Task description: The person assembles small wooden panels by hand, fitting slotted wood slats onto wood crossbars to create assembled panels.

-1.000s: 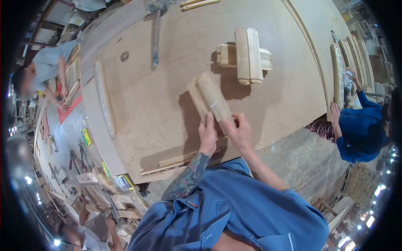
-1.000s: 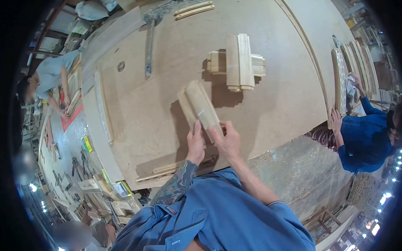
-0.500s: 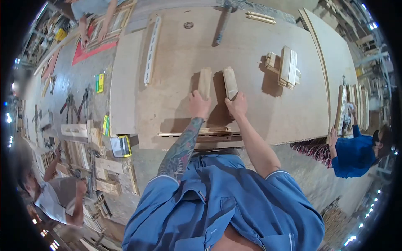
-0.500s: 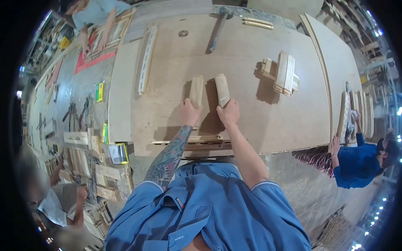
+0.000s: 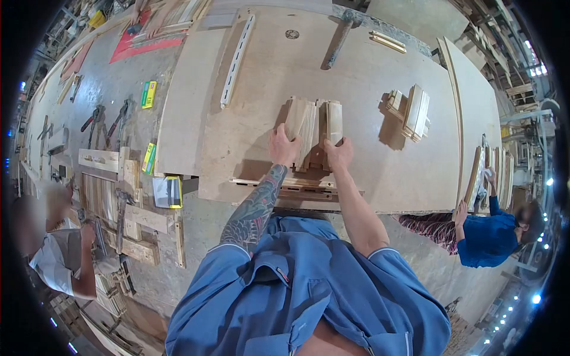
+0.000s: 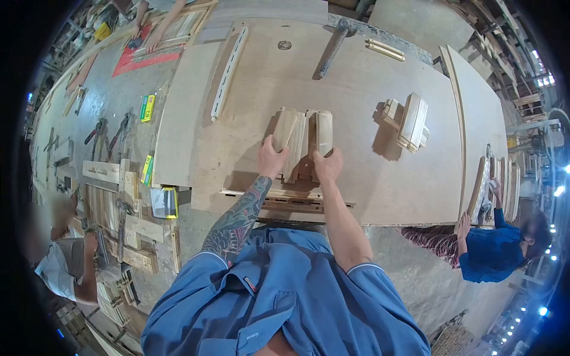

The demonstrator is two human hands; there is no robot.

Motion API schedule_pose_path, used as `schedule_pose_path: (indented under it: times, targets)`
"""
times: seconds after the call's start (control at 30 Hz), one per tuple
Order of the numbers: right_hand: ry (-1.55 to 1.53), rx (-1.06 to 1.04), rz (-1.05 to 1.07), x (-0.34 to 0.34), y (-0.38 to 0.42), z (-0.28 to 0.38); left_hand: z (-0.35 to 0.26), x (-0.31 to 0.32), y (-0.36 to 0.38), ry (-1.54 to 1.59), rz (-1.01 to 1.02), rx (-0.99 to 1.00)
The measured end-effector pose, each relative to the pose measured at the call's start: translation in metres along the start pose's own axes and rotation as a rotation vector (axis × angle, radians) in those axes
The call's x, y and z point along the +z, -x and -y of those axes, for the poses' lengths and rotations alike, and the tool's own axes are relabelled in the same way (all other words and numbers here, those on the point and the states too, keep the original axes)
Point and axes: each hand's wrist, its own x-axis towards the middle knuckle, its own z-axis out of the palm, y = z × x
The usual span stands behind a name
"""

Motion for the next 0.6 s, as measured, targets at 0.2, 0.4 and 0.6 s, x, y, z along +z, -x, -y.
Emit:
schedule_pose_path:
  times: [0.2, 0.4, 0.6]
  targets:
    - [0.107, -0.004, -0.16, -0.016, -0.015, -0.033, 0.002, -0.03, -0.007, -0.271, -0.219, -0.118]
    - [0.012, -0.039, -0.116, -0.022, -0.038, -0.053, 0.007, -0.037, -0.009, -0.17, -0.15, -0.099]
    - [0.177, -0.175, -0.101, -0.045, -0.04, -0.057, 0.028, -0.038, -0.014, -0.471, -0.235, 0.009]
